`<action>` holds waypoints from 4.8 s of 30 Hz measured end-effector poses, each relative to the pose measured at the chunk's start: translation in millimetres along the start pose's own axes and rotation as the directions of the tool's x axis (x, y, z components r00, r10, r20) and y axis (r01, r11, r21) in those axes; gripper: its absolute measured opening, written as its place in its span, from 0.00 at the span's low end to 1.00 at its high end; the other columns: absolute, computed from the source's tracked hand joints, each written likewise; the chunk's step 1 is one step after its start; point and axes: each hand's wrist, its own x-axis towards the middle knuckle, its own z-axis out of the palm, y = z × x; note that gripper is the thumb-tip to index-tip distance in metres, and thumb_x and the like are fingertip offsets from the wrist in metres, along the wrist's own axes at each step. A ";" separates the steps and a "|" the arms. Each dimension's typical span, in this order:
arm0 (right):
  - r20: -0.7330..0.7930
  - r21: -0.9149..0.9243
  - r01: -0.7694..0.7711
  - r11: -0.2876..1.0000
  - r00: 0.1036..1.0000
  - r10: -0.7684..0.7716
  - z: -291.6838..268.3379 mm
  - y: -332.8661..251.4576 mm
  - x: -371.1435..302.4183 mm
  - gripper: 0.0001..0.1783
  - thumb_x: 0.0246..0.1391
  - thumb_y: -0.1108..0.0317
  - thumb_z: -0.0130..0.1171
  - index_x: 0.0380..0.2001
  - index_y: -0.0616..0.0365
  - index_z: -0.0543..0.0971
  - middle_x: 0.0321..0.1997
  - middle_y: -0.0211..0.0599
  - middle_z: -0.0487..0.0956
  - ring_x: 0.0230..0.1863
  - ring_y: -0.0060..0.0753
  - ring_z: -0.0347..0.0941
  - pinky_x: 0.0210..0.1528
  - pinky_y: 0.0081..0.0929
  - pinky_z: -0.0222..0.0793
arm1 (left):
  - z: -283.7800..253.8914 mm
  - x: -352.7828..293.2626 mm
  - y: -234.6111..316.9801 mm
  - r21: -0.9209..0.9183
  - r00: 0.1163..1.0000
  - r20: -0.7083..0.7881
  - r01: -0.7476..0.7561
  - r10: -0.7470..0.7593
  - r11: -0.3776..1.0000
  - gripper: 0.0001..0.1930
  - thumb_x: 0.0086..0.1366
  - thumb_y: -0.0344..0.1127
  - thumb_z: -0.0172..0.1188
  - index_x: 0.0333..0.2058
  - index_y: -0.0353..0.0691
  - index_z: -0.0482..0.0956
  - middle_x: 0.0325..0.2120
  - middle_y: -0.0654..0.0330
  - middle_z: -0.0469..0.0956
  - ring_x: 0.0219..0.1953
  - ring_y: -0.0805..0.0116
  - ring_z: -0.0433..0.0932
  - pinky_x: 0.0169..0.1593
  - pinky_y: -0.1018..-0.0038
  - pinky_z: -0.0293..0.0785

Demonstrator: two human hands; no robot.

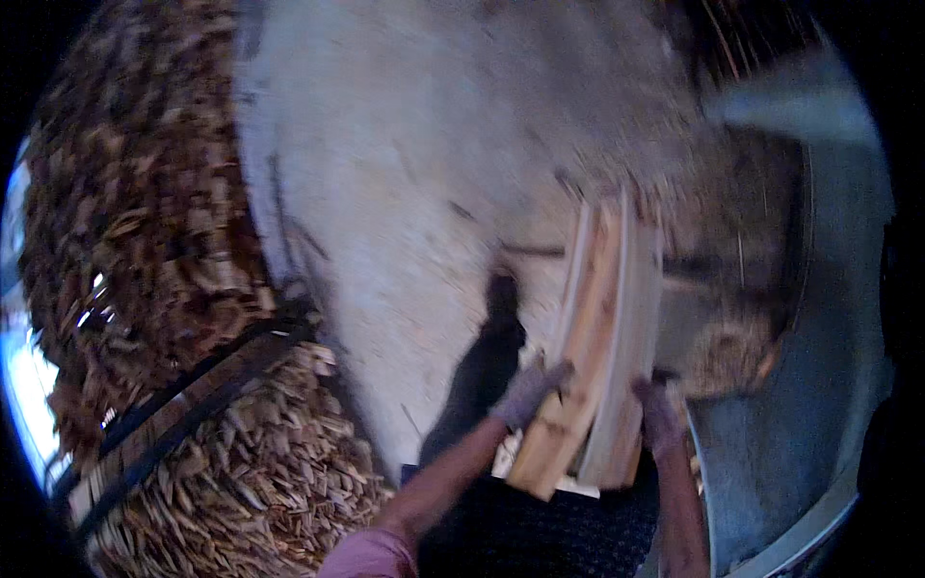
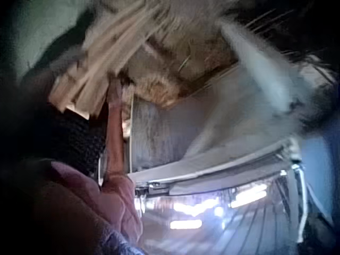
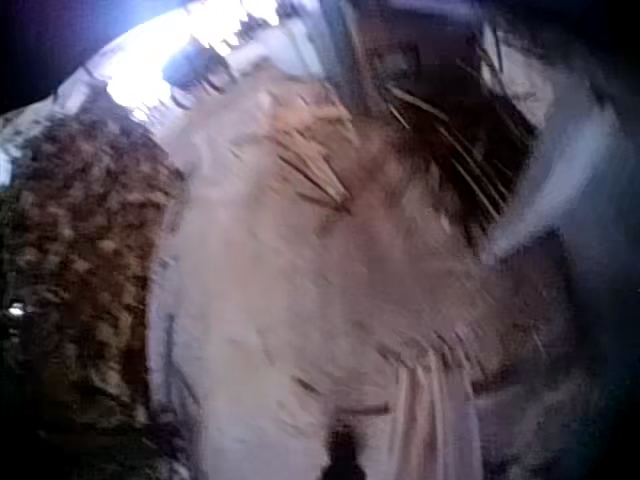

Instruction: The person repeatedly picks up bundles of wooden planks from the floor and stacks them onto a large pile in a warehouse. The person also uses a long wooden stick to push and arrange smaller pieces of wood on the floor.

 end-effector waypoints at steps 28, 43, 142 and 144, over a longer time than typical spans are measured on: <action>0.367 -0.173 0.526 0.833 0.819 -0.441 307.7 -483.3 -364.9 0.29 0.59 0.54 0.60 0.53 0.71 0.77 0.44 0.45 0.84 0.43 0.40 0.82 0.49 0.36 0.78 | -326.2 -391.0 345.3 -0.264 0.741 -0.450 -0.643 0.497 0.719 0.33 0.68 0.56 0.59 0.52 0.25 0.73 0.38 0.51 0.80 0.36 0.66 0.80 0.39 0.68 0.77; 0.531 -0.498 0.832 0.245 0.516 -0.673 448.1 -914.4 -390.6 0.35 0.59 0.41 0.64 0.47 0.69 0.80 0.41 0.40 0.84 0.42 0.30 0.78 0.48 0.33 0.74 | -557.3 -405.5 673.6 -0.336 0.558 -0.623 -0.824 0.548 0.457 0.17 0.71 0.40 0.56 0.49 0.32 0.78 0.35 0.60 0.80 0.36 0.70 0.79 0.38 0.72 0.78; 0.602 -0.061 0.562 -0.825 -0.639 -0.480 1063.0 -1691.9 -361.0 0.49 0.67 0.28 0.37 0.70 0.64 0.62 0.71 0.58 0.66 0.73 0.66 0.58 0.72 0.64 0.54 | -1212.9 -520.0 1116.6 0.244 -0.367 -0.874 0.236 0.319 0.941 0.41 0.66 0.65 0.57 0.65 0.38 0.70 0.66 0.45 0.69 0.70 0.42 0.62 0.74 0.50 0.52; 0.629 -0.094 0.623 -0.776 -0.567 -0.532 1048.3 -1681.2 -354.7 0.49 0.66 0.30 0.43 0.71 0.63 0.60 0.73 0.59 0.63 0.75 0.65 0.54 0.75 0.62 0.49 | -1193.7 -522.7 1114.7 0.281 -0.388 -0.859 0.186 0.333 0.942 0.40 0.65 0.63 0.59 0.65 0.38 0.71 0.66 0.43 0.68 0.70 0.40 0.62 0.73 0.49 0.52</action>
